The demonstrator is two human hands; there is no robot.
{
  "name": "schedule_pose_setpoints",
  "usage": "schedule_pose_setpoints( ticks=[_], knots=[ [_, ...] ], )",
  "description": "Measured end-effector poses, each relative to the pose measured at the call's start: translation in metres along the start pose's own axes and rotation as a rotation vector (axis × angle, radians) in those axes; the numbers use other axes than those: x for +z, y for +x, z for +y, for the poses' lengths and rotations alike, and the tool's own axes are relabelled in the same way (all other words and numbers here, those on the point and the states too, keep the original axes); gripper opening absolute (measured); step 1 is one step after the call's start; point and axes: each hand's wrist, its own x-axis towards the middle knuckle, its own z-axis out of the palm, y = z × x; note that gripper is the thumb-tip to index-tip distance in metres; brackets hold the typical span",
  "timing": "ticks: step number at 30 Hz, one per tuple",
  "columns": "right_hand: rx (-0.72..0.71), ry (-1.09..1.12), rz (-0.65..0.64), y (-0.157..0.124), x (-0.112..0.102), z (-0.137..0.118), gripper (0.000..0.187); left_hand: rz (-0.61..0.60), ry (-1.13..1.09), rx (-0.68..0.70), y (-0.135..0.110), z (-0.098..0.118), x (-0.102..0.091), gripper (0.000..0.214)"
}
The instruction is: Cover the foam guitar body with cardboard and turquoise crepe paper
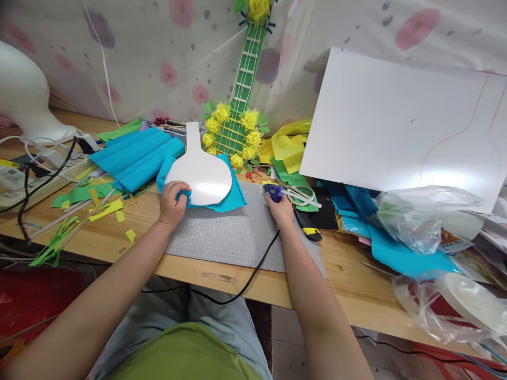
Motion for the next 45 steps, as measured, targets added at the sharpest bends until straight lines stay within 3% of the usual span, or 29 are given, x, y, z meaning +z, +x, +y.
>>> schedule_pose_setpoints(
  ticks=[2,5,7,9,13,17,21,26,30,36,45],
  knots=[
    [-0.084,-0.109,0.015,-0.007,-0.008,0.001,0.049,-0.093,-0.005,0.031,0.001,-0.002,-0.006,0.025],
    [-0.203,-0.321,0.144,-0.026,-0.024,0.004,0.055,-0.226,0.006,0.088,0.002,-0.003,-0.015,0.034],
    [-0.310,-0.427,0.173,-0.044,-0.032,0.003,0.048,-0.278,0.023,0.112,0.003,-0.001,-0.018,0.039],
    [-0.492,-0.447,0.111,-0.062,-0.035,-0.005,0.034,-0.341,0.029,0.143,0.002,0.004,-0.018,0.044],
    [-1.008,-0.451,-0.049,-0.083,-0.017,-0.037,0.019,-0.439,0.044,0.202,0.000,0.015,-0.011,0.047],
    [-1.221,-0.541,-0.139,-0.081,0.012,-0.066,0.020,-0.445,0.080,0.234,-0.005,0.012,-0.003,0.037],
    [-1.275,-0.581,-0.177,-0.073,0.028,-0.075,0.016,-0.456,0.090,0.248,-0.009,0.004,0.005,0.040],
    [-1.309,-0.426,-0.154,-0.066,0.036,-0.074,0.024,-0.469,0.097,0.226,-0.010,0.005,0.010,0.040],
    [-1.258,-0.373,-0.202,-0.063,0.040,-0.079,0.025,-0.477,0.142,0.240,-0.010,0.009,0.010,0.032],
    [-1.173,-0.466,-0.308,-0.060,0.035,-0.091,0.024,-0.454,0.219,0.289,-0.010,0.012,0.012,0.026],
    [-1.114,-0.583,-0.301,-0.059,0.035,-0.094,0.024,-0.425,0.264,0.333,-0.010,0.013,0.013,0.014]
  ],
)
